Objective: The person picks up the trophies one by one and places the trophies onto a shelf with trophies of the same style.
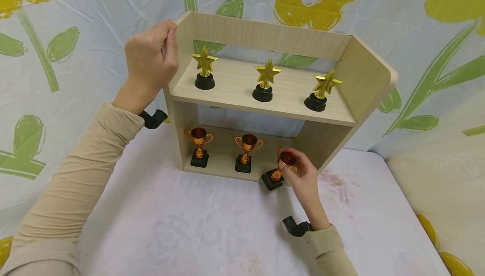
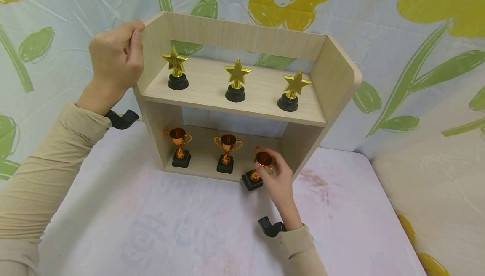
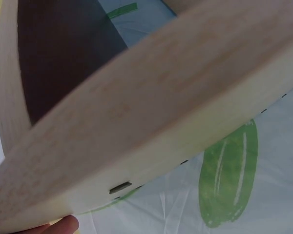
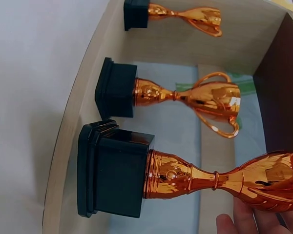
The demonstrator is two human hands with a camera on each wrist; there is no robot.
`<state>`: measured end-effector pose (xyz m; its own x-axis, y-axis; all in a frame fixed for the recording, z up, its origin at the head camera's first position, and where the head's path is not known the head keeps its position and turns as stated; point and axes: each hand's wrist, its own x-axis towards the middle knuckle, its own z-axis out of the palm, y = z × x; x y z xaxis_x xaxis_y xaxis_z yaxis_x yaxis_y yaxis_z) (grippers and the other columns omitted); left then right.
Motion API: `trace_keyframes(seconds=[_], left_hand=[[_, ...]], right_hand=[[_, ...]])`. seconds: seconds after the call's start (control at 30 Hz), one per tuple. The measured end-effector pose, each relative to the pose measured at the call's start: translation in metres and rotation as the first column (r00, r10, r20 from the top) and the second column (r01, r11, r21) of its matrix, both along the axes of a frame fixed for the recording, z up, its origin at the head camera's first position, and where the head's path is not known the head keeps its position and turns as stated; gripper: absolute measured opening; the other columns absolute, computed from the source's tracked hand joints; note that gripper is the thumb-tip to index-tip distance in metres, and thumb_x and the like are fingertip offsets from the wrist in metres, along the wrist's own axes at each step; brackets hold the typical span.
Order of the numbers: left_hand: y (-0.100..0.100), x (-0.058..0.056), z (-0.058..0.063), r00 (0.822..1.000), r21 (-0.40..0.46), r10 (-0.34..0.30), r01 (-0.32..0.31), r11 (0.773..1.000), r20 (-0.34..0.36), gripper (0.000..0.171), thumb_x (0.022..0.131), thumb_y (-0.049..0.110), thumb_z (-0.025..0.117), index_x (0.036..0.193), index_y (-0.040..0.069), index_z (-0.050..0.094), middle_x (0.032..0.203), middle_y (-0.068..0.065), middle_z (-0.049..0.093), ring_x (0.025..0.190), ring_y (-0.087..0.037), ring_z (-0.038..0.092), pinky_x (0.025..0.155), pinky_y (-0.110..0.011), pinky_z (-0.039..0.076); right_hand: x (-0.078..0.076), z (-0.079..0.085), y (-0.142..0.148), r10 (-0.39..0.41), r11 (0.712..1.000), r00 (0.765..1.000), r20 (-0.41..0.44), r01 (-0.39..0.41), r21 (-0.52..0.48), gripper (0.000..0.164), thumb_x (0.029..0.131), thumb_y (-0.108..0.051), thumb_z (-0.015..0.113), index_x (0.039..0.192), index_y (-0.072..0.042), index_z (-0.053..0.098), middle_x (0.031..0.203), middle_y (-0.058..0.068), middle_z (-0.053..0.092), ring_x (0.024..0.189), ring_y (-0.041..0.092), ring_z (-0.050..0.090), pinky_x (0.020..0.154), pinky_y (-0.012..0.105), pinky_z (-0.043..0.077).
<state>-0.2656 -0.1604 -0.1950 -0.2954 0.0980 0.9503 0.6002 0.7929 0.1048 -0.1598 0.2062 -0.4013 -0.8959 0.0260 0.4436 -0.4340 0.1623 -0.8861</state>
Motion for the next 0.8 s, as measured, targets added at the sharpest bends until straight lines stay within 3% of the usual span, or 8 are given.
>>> trace_keyframes(seconds=[0.8], left_hand=[[0.001,0.000,-0.001,1.000,0.011,-0.004,0.004,1.000,0.006,0.029,0.093,0.014,0.041,0.089,-0.002,0.066,0.064,-0.013,0.053,0.049,-0.024,0.041,0.048,-0.037,0.028]], right_hand=[[-0.011,-0.009,0.010,-0.076,0.997,0.994,0.072,0.075,0.025,0.041,0.086,0.006,0.068,0.127,0.002,0.062,0.113,0.022,0.064,0.095,0.013,0.062,0.088,0.018,0.046]])
